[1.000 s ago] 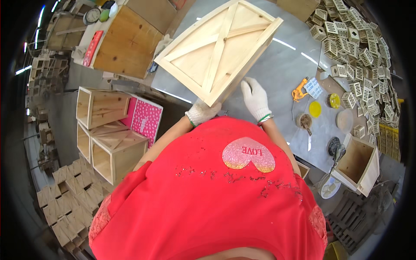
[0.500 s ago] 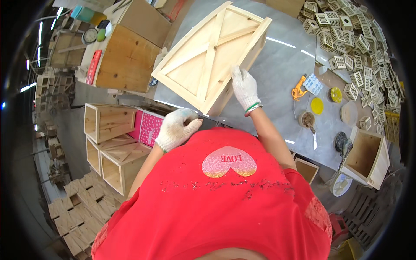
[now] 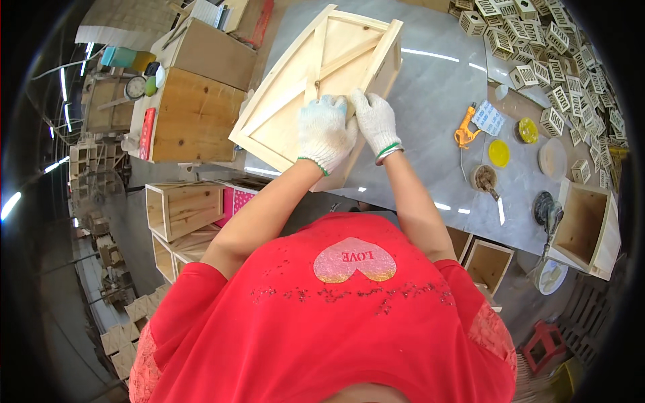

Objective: The recorder applies wood filler to the seams of a wooden box using a small spatula and kemudian sands the edges.

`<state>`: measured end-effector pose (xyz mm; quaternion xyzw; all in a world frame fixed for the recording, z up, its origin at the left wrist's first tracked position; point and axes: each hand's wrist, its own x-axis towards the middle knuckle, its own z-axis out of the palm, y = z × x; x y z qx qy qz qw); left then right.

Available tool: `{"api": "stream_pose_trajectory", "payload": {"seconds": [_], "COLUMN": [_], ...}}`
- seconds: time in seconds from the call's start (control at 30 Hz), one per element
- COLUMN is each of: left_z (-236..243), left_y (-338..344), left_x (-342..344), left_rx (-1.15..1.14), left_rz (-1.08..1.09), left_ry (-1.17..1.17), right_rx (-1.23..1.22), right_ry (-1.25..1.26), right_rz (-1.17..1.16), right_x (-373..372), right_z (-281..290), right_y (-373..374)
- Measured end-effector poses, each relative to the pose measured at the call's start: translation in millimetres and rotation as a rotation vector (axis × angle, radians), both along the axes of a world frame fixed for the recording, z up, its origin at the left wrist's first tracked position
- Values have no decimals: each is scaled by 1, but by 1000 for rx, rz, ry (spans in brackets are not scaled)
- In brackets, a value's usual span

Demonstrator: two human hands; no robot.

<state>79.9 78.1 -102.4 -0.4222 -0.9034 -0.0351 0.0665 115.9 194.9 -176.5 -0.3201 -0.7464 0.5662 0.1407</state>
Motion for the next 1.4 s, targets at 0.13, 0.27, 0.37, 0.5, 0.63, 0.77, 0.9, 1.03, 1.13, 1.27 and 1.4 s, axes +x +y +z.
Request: {"api": "stream_pose_trajectory", "payload": {"seconds": [0.13, 0.27, 0.37, 0.5, 0.63, 0.77, 0.9, 1.03, 1.13, 1.27, 1.4], "left_z": [-4, -5, -6, -7, -5, -4, -3, -7, -7, -7, -12], "left_y": [2, 4, 3, 4, 3, 6, 9, 10, 10, 9, 10], "left_x": [2, 1, 0, 0, -1, 0, -3, -3, -4, -5, -9], "left_rx": [40, 27, 42, 64, 92, 206, 125, 143, 167, 207, 244], "left_rz": [-11, -10, -16, -9, -6, 22, -29, -22, -24, -19, -61], "left_ry": [47, 11, -2, -21, -29, 16, -35, -51, -73, -78, -65], "right_rx": [-77, -167, -185, -292, -181, -113, -139, -158, -208, -275, -260], "right_ry": [90, 195, 236, 297, 269, 168, 200, 232, 302, 391, 364], "right_rz": [-31, -88, -108, -141, -120, -119, -108, -125, -158, -201, -207], "right_x": [-1, 0, 2, 1, 1, -4, -5, -5, -5, -7, -8], "right_z": [-12, -11, -10, -11, -13, -12, -16, -18, -22, -23, -24], "right_y": [-3, -6, -11, -14, -11, -6, -3, -7, -11, -16, -11]}}
